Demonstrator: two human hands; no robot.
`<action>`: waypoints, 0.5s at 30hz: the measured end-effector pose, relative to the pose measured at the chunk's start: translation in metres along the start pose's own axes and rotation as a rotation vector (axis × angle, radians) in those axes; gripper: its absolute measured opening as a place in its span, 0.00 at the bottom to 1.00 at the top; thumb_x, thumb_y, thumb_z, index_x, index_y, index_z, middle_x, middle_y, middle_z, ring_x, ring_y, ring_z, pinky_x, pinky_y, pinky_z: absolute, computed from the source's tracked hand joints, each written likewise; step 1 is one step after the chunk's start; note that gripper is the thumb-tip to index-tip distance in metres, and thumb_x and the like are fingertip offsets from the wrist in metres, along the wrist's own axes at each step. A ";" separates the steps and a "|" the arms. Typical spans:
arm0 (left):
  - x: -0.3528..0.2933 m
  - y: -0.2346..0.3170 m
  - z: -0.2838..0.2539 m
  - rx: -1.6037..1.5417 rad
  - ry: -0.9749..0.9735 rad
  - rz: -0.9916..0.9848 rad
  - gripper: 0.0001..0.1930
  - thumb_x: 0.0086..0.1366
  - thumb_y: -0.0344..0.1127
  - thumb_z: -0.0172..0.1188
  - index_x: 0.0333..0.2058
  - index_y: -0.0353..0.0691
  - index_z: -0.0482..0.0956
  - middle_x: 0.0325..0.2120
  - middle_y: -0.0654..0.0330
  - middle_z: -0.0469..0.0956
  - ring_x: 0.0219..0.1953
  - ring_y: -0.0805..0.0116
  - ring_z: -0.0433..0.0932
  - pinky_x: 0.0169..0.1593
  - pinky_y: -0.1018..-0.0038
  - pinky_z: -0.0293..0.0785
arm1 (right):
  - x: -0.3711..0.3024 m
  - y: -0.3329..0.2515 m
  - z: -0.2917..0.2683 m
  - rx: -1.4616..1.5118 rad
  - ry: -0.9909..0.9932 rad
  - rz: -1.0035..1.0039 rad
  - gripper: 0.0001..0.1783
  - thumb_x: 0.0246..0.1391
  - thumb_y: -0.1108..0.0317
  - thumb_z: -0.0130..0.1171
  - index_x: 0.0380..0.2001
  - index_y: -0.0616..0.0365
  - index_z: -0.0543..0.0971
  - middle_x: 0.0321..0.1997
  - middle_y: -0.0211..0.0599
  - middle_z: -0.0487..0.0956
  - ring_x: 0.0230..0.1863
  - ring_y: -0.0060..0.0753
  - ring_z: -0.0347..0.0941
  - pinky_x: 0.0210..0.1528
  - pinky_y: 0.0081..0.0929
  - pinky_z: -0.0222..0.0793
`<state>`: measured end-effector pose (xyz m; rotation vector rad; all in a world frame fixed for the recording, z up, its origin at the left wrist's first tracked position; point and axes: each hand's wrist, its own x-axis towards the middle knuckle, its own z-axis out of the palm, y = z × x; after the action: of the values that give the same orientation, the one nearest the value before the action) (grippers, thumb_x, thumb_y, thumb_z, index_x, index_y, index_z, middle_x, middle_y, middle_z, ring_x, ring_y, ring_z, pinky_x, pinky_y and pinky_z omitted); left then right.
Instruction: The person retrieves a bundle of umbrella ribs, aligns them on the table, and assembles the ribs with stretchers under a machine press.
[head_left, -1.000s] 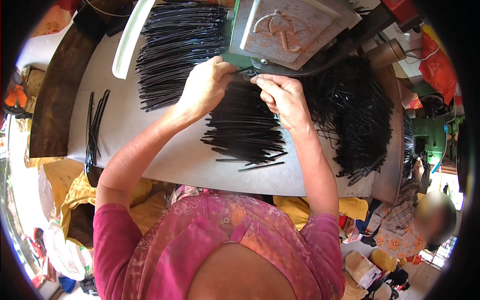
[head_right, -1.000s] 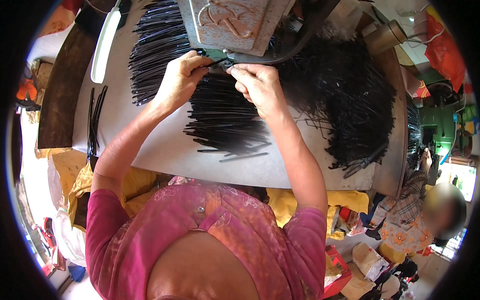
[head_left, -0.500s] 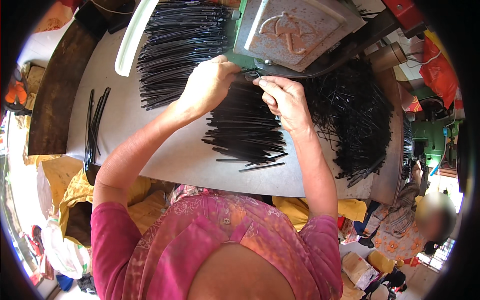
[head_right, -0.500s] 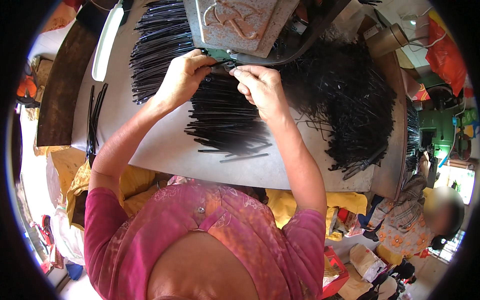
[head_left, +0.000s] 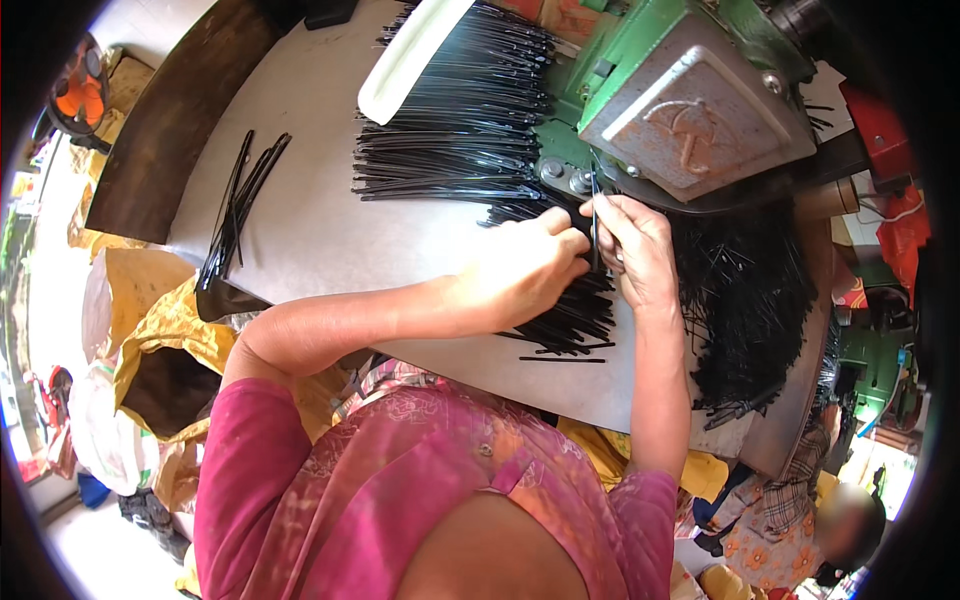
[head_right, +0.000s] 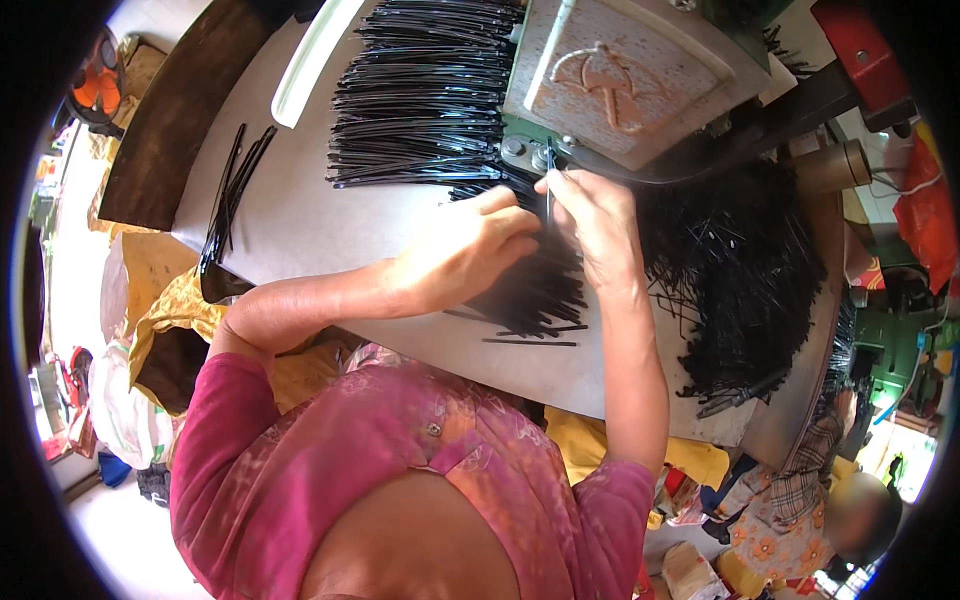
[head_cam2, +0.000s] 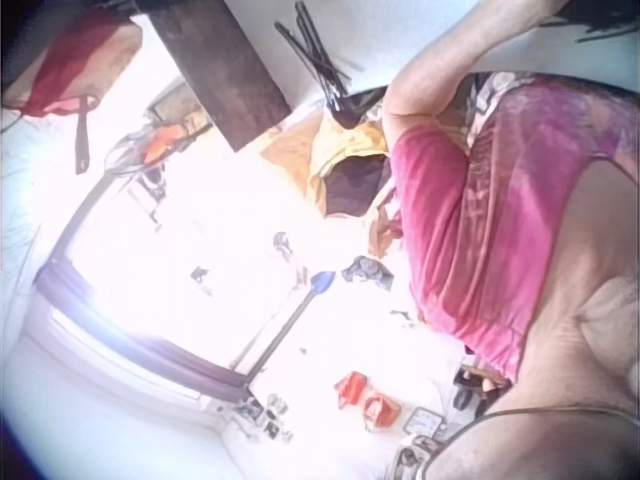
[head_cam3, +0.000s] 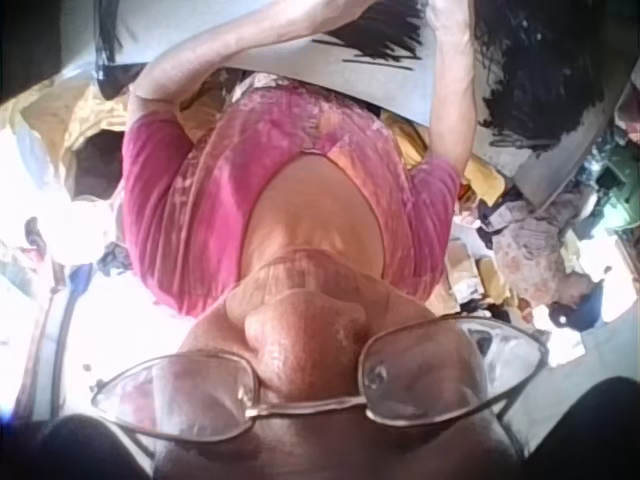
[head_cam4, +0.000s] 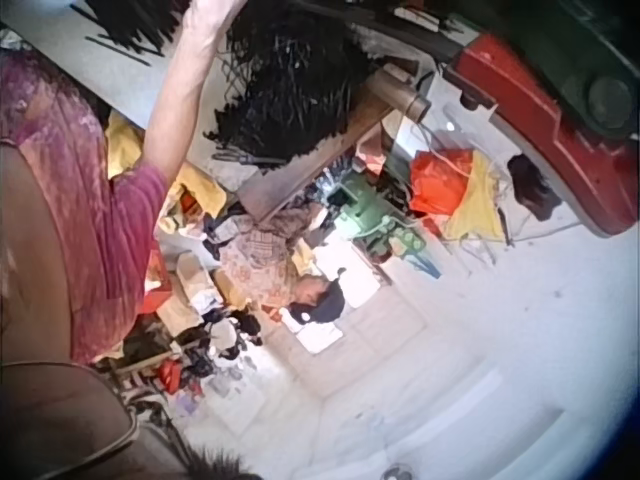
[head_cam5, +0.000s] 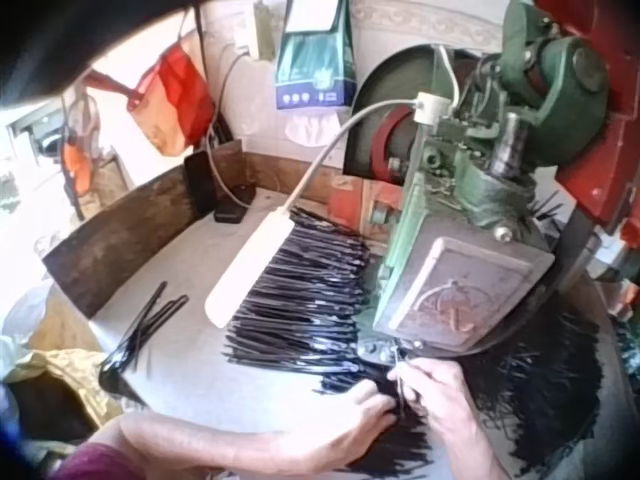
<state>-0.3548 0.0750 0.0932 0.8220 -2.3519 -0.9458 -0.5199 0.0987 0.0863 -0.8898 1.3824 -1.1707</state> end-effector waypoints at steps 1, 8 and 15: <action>0.001 -0.008 -0.005 0.134 0.076 0.059 0.09 0.50 0.32 0.55 0.31 0.36 0.72 0.25 0.54 0.68 0.28 0.56 0.71 0.31 0.68 0.69 | -0.003 -0.002 -0.001 -0.030 -0.010 -0.002 0.10 0.50 0.66 0.51 0.24 0.62 0.75 0.11 0.19 0.61 0.10 0.09 0.49 0.12 0.10 0.41; 0.004 -0.068 -0.022 0.582 0.133 0.055 0.05 0.47 0.25 0.53 0.26 0.35 0.69 0.28 0.55 0.64 0.34 0.58 0.64 0.38 0.67 0.62 | -0.012 0.003 -0.012 0.183 0.174 0.053 0.10 0.50 0.66 0.52 0.28 0.63 0.75 0.15 0.25 0.67 0.11 0.10 0.54 0.12 0.09 0.47; 0.004 -0.039 -0.016 0.478 0.192 0.239 0.08 0.47 0.23 0.47 0.29 0.35 0.64 0.25 0.55 0.62 0.29 0.59 0.64 0.34 0.69 0.61 | -0.015 0.015 -0.020 0.391 0.206 -0.052 0.07 0.50 0.72 0.50 0.31 0.66 0.72 0.27 0.37 0.73 0.27 0.30 0.73 0.28 0.22 0.73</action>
<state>-0.3343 0.0421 0.0760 0.7376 -2.4627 -0.1950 -0.5357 0.1200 0.0746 -0.5407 1.2346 -1.5420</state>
